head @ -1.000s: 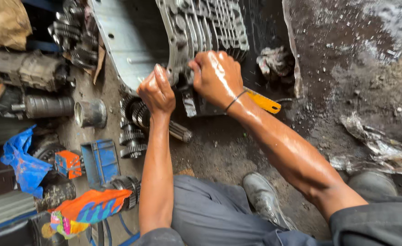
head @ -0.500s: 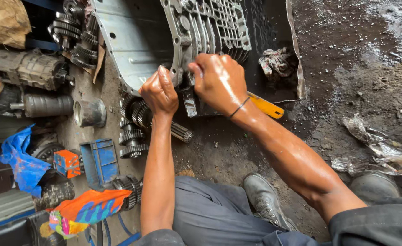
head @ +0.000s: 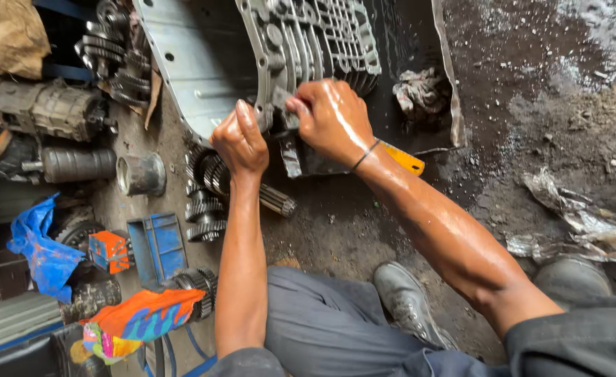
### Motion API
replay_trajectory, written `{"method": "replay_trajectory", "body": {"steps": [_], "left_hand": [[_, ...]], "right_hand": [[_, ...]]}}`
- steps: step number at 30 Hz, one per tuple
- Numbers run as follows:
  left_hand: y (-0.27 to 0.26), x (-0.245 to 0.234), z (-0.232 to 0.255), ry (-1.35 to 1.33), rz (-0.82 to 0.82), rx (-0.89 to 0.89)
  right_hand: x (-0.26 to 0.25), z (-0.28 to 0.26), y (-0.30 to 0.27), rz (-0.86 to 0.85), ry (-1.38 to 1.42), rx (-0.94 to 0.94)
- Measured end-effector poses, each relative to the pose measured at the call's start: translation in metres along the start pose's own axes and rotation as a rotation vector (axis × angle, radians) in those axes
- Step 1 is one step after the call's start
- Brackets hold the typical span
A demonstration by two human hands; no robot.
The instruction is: The person scrubs a large metal mechanical housing with a cloth, focusing on the internal grooves and surfaces. They repeatedly wipe and rub the component to remove grime and residue.
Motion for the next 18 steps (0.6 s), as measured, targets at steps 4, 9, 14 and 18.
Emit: {"method": "replay_trajectory", "body": {"steps": [4, 9, 14, 18], "left_hand": [[0.0031, 0.0021, -0.0034, -0.015, -0.028, -0.062], [0.0061, -0.0005, 0.0035, -0.025, -0.008, -0.021], [0.0044, -0.0005, 0.0057, -0.029, -0.02, -0.021], [0.0049, 0.0003, 0.0014, -0.025, -0.023, -0.047]], "right_hand": [[0.0053, 0.0013, -0.0002, 0.023, 0.04, 0.014], [0.0066, 0.0065, 0.0015, 0.02, -0.048, 0.028], [0.0026, 0.0063, -0.0011, 0.047, -0.043, 0.037], [-0.0009, -0.0005, 0.0023, 0.016, -0.046, 0.007]]}}
Point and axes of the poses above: each hand's wrist, its own y-axis towards the middle knuckle, its own x-axis out of the palm, z = x × y, the point moved 2 cm from there along y, towards the middle knuckle, and after that the axes turned 8 degrees about -x, right-handed, at the moved point
